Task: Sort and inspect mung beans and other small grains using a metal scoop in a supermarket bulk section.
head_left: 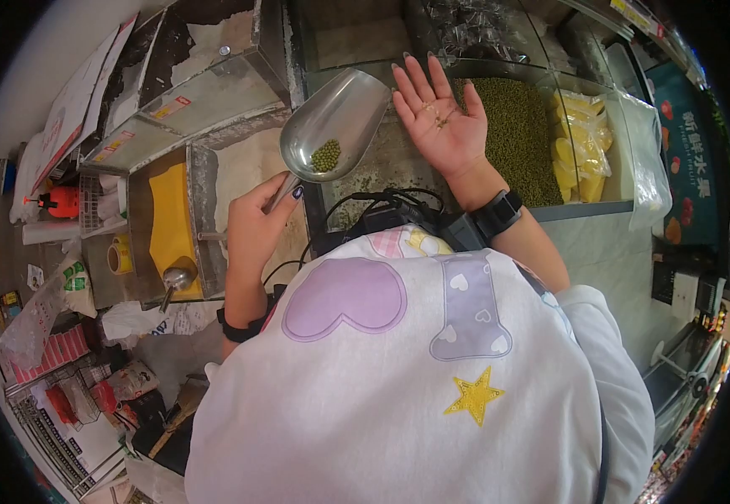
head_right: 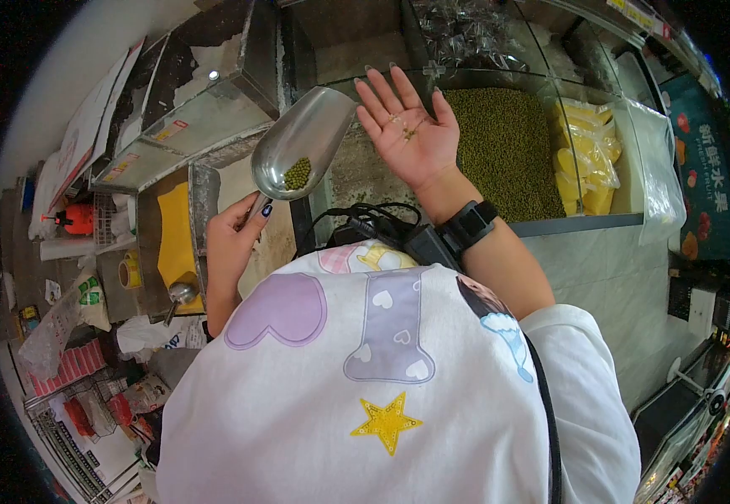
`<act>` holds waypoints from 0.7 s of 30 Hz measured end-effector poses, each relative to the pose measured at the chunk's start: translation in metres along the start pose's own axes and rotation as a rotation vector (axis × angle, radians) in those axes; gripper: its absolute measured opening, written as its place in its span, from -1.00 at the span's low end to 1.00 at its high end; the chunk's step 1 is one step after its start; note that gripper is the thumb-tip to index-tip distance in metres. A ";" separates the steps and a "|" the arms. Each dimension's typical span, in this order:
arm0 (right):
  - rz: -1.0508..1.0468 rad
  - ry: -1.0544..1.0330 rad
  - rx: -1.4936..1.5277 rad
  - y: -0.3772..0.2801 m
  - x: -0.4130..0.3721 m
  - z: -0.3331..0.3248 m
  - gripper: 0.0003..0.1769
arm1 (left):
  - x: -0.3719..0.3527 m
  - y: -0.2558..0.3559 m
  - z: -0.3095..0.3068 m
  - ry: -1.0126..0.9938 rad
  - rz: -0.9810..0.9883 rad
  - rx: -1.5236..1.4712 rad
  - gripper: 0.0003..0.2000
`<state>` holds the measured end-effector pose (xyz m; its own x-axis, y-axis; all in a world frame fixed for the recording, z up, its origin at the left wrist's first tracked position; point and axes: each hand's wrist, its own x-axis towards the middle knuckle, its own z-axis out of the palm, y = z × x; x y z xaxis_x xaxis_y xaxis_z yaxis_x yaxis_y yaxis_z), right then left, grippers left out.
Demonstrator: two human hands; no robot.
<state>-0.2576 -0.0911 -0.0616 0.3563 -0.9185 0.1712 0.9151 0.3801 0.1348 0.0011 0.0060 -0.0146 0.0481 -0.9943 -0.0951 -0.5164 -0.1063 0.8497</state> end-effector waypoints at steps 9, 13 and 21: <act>-0.074 0.053 -0.198 0.000 0.001 0.001 -0.38 | 0.000 0.001 -0.001 -0.002 -0.006 0.021 -0.71; -0.108 0.128 -0.242 0.002 0.000 0.004 -0.44 | 0.000 0.001 -0.001 -0.001 -0.009 0.008 -0.71; -0.123 0.818 -0.286 -0.008 0.003 -0.026 -0.65 | 0.000 -0.001 -0.001 -0.006 0.008 -0.009 -0.71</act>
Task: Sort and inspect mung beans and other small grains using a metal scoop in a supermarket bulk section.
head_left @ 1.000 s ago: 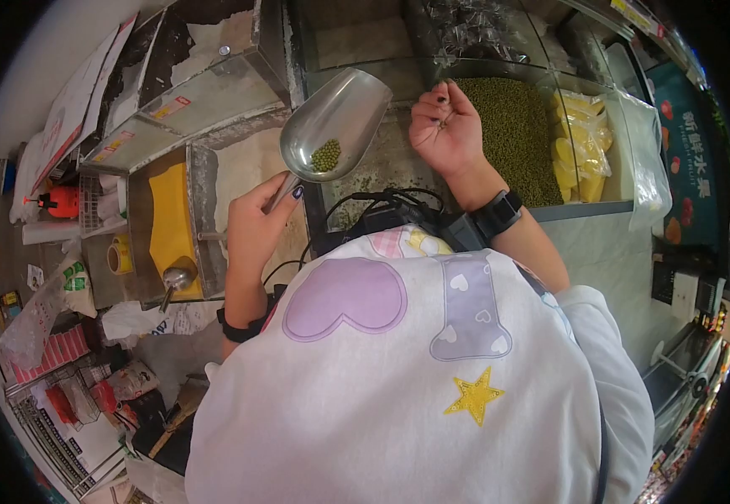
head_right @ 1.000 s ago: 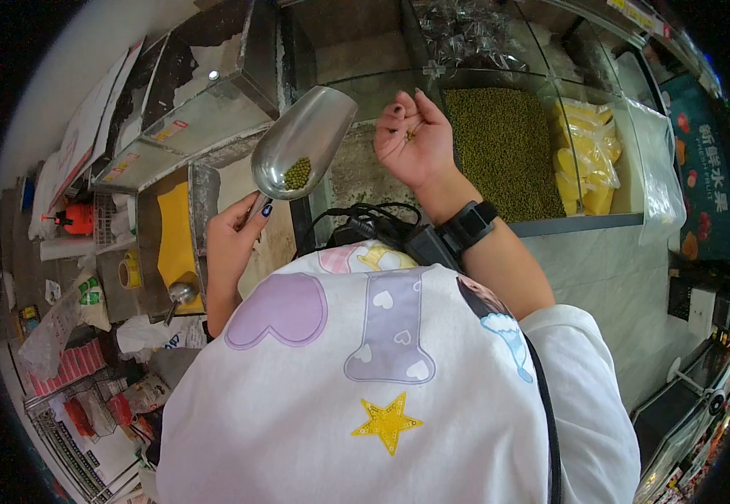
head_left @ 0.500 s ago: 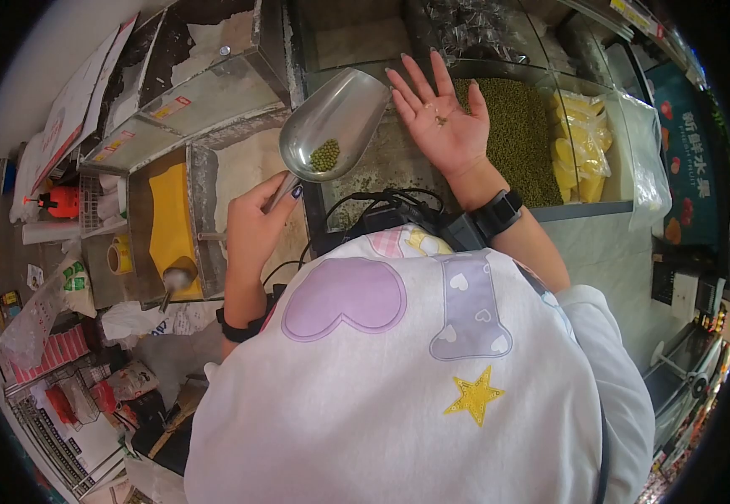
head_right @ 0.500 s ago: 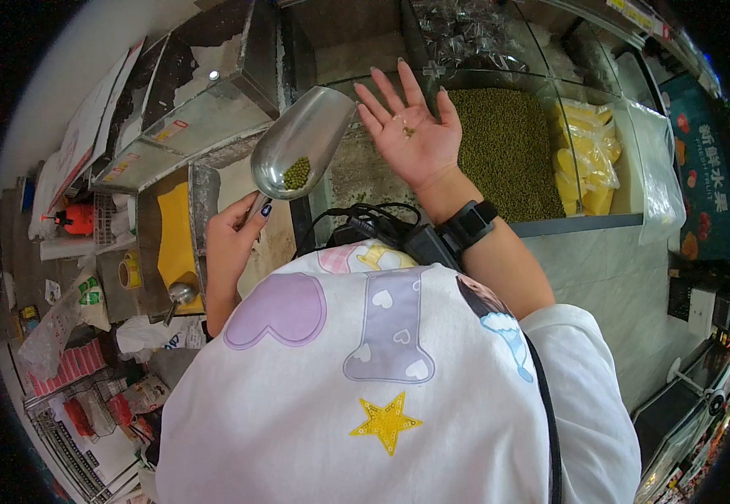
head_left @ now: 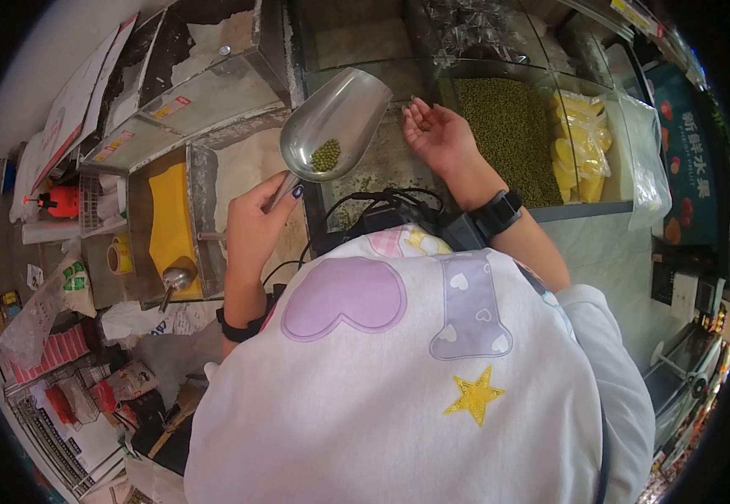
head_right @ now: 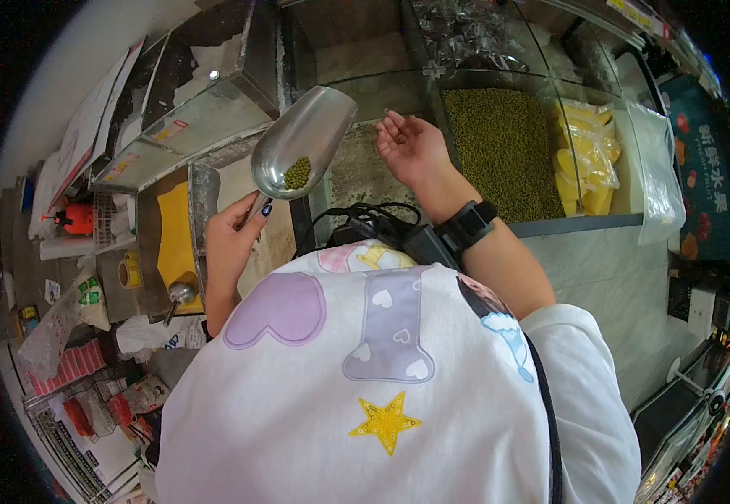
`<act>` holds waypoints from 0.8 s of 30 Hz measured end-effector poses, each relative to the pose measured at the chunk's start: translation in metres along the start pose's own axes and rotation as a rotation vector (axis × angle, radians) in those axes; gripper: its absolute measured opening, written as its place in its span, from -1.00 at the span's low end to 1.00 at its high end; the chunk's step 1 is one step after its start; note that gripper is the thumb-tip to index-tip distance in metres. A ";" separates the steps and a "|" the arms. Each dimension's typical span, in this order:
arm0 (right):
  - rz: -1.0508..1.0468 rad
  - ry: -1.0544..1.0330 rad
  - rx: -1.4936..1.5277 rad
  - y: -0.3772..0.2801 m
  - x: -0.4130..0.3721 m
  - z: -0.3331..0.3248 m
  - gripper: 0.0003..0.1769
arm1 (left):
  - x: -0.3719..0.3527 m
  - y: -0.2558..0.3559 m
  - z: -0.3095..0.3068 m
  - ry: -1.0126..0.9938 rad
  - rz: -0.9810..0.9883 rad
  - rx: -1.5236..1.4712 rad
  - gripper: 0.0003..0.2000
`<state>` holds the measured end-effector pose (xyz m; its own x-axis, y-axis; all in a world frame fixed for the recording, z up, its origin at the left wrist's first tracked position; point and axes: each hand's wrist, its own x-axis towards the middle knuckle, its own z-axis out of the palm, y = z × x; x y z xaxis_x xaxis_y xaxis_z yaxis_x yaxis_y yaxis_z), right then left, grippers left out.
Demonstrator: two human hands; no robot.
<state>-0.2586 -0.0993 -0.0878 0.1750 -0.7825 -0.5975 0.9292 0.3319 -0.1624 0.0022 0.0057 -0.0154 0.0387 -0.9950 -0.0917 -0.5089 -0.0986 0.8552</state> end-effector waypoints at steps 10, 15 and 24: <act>0.478 -1.191 0.334 -0.014 0.003 0.000 -0.65 | 0.000 -0.002 0.000 0.017 -0.015 -0.002 -0.69; 0.250 -0.897 0.363 -0.007 -0.019 0.011 -0.49 | -0.001 -0.003 0.000 0.011 -0.014 -0.008 -0.68; -0.017 -0.784 0.121 -0.003 -0.025 0.018 -0.34 | 0.000 -0.003 0.000 0.008 -0.013 -0.015 -0.69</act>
<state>-0.2598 -0.0907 -0.0581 0.2972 -0.9447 0.1386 0.9548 0.2925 -0.0534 0.0035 0.0060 -0.0182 0.0522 -0.9938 -0.0985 -0.4952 -0.1115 0.8616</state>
